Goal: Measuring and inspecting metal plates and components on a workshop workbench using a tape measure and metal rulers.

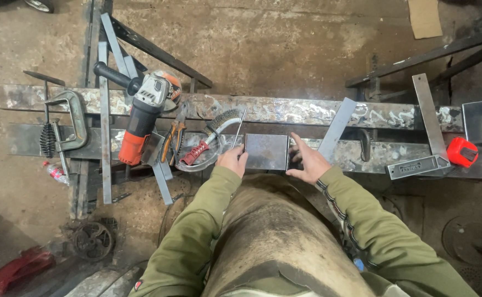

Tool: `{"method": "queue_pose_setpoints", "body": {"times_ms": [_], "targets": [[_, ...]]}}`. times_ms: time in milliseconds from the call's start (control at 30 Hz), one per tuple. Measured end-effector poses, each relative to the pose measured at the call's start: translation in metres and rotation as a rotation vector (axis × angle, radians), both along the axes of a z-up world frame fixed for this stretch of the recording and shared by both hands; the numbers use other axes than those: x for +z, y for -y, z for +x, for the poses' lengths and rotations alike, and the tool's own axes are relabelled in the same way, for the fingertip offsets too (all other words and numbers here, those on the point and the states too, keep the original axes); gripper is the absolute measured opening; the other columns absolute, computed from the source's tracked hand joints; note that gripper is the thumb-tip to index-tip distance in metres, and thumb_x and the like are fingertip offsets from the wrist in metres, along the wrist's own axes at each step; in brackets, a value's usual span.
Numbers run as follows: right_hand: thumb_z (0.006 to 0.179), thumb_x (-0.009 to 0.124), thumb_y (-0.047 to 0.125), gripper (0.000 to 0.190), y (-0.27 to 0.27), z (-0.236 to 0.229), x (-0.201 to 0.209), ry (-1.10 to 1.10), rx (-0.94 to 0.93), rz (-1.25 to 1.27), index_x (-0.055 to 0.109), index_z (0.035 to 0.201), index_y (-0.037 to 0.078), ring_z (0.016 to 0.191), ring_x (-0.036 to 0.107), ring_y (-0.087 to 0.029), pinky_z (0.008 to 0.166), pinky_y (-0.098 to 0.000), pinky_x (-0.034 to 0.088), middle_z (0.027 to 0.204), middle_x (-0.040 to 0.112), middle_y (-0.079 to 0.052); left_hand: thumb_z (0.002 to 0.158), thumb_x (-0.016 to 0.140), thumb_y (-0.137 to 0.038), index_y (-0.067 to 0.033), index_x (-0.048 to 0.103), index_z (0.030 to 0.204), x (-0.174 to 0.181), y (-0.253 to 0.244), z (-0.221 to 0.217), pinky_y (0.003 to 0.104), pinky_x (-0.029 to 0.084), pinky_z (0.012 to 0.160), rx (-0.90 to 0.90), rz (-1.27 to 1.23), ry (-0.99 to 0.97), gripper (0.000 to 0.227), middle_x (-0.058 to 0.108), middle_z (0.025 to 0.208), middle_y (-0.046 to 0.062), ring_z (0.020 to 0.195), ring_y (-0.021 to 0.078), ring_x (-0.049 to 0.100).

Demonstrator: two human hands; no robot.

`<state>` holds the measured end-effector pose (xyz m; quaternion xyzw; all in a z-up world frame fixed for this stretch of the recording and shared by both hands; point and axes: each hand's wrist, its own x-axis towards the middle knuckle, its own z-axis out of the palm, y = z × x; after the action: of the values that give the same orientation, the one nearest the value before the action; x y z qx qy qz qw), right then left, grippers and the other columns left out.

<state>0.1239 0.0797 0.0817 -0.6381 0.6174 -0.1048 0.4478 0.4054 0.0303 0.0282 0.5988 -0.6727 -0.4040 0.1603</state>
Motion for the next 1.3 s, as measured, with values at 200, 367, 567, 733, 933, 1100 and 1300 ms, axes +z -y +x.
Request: {"method": "queue_pose_setpoints", "body": {"times_ms": [200, 367, 567, 733, 933, 1100, 1300], "targets": [[0.074, 0.091, 0.027, 0.116, -0.004, -0.006, -0.023, -0.013, 0.023, -0.063, 0.015, 0.161, 0.012, 0.106, 0.071, -0.031, 0.085, -0.04, 0.059, 0.135, 0.061, -0.02, 0.092, 0.067, -0.028, -0.0071, 0.069, 0.127, -0.016, 0.001, 0.003, 0.045, 0.053, 0.096, -0.024, -0.051, -0.013, 0.04, 0.072, 0.118, 0.019, 0.109, 0.0403, 0.067], [0.069, 0.094, 0.024, 0.123, -0.002, 0.005, -0.009, -0.015, 0.04, -0.099, 0.012, 0.16, 0.009, 0.104, 0.069, -0.034, 0.087, -0.0418, 0.057, 0.135, 0.057, -0.026, 0.092, 0.069, -0.027, -0.0068, 0.07, 0.127, -0.024, -0.001, 0.003, 0.045, 0.053, 0.095, -0.026, -0.07, -0.034, 0.04, 0.072, 0.117, 0.02, 0.108, 0.0398, 0.068], [0.065, 0.095, 0.023, 0.127, 0.005, 0.014, -0.004, -0.071, 0.016, -0.085, 0.012, 0.16, 0.01, 0.116, 0.062, -0.041, 0.095, -0.0442, 0.054, 0.135, 0.057, -0.027, 0.088, 0.072, -0.024, -0.0073, 0.06, 0.139, -0.012, -0.003, 0.01, 0.043, 0.057, 0.089, -0.103, 0.01, -0.033, 0.055, 0.071, 0.117, 0.02, 0.1, 0.035, 0.072], [0.064, 0.096, 0.024, 0.128, 0.01, 0.019, 0.006, -0.084, 0.02, -0.035, 0.011, 0.159, 0.011, 0.126, 0.057, -0.041, 0.097, -0.0436, 0.054, 0.146, 0.048, -0.028, 0.081, 0.073, -0.009, -0.0018, 0.041, 0.151, -0.015, 0.0, 0.02, 0.038, 0.061, 0.083, -0.263, 0.054, -0.144, 0.077, 0.062, 0.131, 0.022, 0.099, 0.032, 0.073], [0.064, 0.095, 0.025, 0.128, 0.009, 0.017, -0.002, -0.095, 0.01, 0.008, 0.011, 0.16, 0.011, 0.128, 0.056, -0.04, 0.102, -0.0424, 0.052, 0.148, 0.047, -0.027, 0.079, 0.073, -0.001, -0.0033, 0.033, 0.154, -0.006, 0.011, 0.02, 0.042, 0.059, 0.086, -0.39, 0.066, -0.019, 0.086, 0.065, 0.124, 0.022, 0.099, 0.036, 0.071], [0.061, 0.097, 0.025, 0.13, 0.006, 0.015, -0.009, -0.087, 0.059, -0.146, 0.012, 0.158, 0.005, 0.137, 0.047, -0.043, 0.114, -0.0429, 0.04, 0.146, 0.047, -0.03, 0.08, 0.074, -0.002, -0.0163, 0.019, 0.162, 0.027, 0.025, 0.015, 0.049, 0.053, 0.092, -0.452, 0.147, 0.175, 0.1, 0.069, 0.111, 0.026, 0.103, 0.0448, 0.067], [0.062, 0.098, 0.026, 0.131, 0.007, 0.015, -0.009, -0.1, 0.054, -0.139, 0.011, 0.158, 0.004, 0.137, 0.046, -0.044, 0.114, -0.043, 0.039, 0.146, 0.045, -0.032, 0.075, 0.08, -0.004, -0.0156, 0.007, 0.163, 0.016, 0.038, 0.009, 0.049, 0.052, 0.094, -0.494, 0.169, 0.183, 0.115, 0.068, 0.112, 0.028, 0.104, 0.0461, 0.066]]}}
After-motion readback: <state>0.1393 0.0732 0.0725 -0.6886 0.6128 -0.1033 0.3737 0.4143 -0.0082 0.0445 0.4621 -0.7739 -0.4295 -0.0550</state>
